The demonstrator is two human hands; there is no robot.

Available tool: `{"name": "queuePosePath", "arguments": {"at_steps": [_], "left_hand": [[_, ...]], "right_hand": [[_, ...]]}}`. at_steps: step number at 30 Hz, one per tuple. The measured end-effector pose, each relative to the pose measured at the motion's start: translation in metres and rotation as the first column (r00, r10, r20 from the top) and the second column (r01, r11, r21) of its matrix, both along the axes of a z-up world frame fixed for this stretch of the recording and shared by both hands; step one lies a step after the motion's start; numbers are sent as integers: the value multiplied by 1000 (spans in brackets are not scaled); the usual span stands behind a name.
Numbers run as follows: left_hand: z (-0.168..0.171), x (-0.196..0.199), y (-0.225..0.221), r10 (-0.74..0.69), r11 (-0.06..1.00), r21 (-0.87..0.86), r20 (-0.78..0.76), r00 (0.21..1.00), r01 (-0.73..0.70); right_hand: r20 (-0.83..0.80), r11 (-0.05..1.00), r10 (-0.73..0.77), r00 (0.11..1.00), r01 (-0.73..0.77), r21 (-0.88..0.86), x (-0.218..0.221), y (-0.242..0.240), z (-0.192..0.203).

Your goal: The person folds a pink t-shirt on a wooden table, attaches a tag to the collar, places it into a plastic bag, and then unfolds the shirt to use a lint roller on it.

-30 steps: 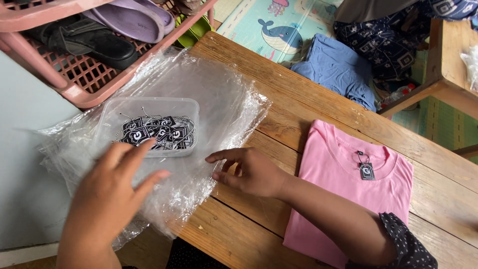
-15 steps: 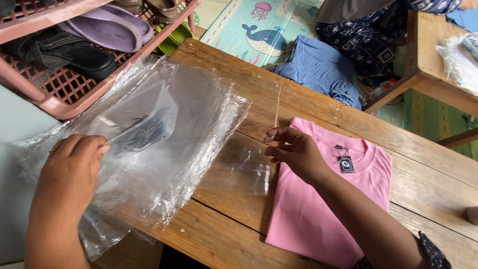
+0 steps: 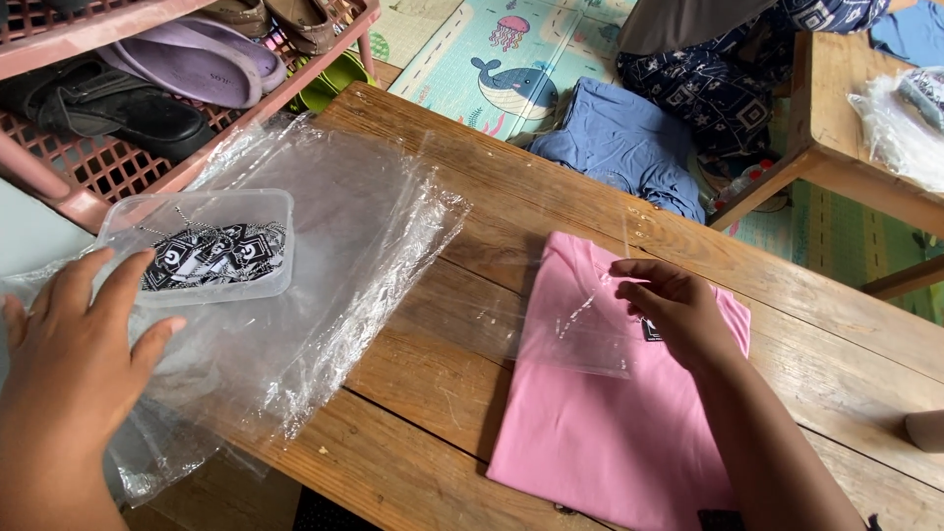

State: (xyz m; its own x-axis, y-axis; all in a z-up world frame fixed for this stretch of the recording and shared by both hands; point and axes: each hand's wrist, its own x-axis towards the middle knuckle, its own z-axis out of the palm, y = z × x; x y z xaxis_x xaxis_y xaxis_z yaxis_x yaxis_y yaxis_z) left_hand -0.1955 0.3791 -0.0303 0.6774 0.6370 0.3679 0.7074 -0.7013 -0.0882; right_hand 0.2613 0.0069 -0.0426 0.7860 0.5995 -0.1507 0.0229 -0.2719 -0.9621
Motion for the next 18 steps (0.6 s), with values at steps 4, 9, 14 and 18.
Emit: {"name": "queuePosePath", "arguments": {"at_steps": [4,9,14,18], "left_hand": [[41,50,-74,-256,965,101,158,954,242],[29,154,-143,-706,694,-29,168,688,719],[-11,245,-156,-786,602,-343,-93,611,721],[-44,293,-134,-811,573,-252,-36,584,780]], "right_hand": [[-36,992,52,998,-56,-111,14,-26,-5],[-36,996,37,999,-40,-85,19,-35,-3],[18,990,6,1000,-8,143,23,-47,-8],[23,971,-49,999,43,234,53,-59,-36]]}}
